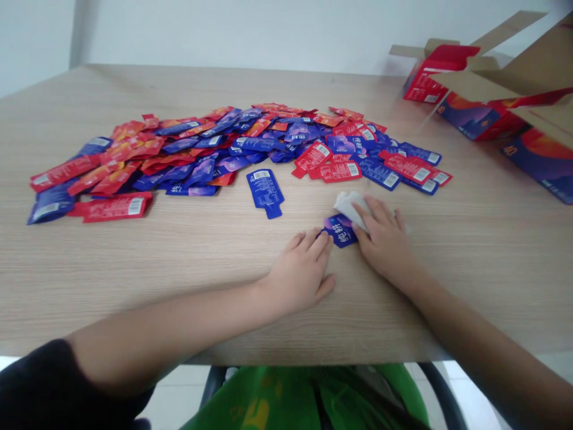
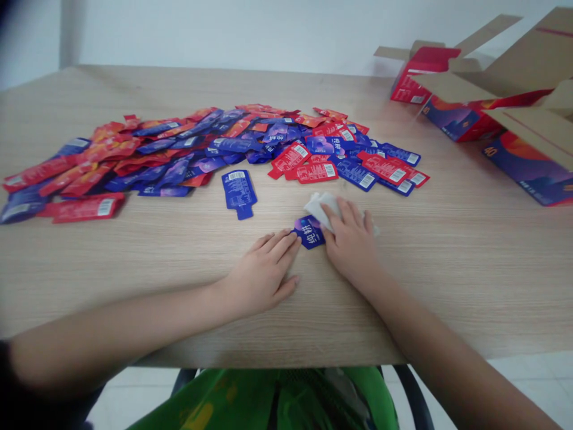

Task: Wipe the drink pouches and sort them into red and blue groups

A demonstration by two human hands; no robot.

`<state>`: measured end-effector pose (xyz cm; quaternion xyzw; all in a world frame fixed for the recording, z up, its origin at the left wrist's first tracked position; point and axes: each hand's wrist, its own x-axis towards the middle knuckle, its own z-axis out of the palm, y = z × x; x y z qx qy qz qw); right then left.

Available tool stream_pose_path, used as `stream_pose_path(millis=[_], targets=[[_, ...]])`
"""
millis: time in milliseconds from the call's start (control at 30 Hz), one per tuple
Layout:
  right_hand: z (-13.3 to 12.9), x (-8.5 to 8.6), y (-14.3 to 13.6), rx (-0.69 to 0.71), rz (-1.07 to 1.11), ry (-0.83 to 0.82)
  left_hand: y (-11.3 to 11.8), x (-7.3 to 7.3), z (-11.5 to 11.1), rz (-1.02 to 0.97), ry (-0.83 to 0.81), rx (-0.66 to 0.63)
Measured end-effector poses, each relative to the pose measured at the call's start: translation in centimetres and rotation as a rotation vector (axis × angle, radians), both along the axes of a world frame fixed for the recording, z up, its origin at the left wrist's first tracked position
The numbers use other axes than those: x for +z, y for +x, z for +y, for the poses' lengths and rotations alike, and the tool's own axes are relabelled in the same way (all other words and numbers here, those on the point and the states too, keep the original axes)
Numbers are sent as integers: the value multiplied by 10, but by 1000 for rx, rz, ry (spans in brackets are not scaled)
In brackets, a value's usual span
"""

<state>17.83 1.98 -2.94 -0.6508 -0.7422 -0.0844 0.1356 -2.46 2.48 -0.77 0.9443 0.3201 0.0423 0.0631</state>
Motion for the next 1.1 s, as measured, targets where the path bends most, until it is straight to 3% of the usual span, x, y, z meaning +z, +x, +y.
stream_pose_path(millis=[67,200,333,467,633,767,900,933,1033,1100], targets=[[1,1,2,-48,-10,18,0,0,0,3,-1,-1],[2,5,1,175,-54,-51,-1,-1,-1,-6,-17,5],[4,5,2,-71,-8,2,-2,-2,0,-8,-17,-1],[0,3,1,160,-61,-52,-2,3,3,2,-24,-32],[0,2,4,-75,-14,-11,-3,5,6,-1,-25,-32],[3,2,3,166,-41,-68,-4,5,6,-13,-39,-38],[6,3,4,-79,10,-21,-4,6,4,-5,-44,-28],[6,3,3,-57,4,-20,-3,6,4,3,-44,-27],[4,4,2,191,-26,-75,-3,6,2,25,-44,-22],[6,4,4,133,-1,-76,-3,5,1,44,-42,-22]])
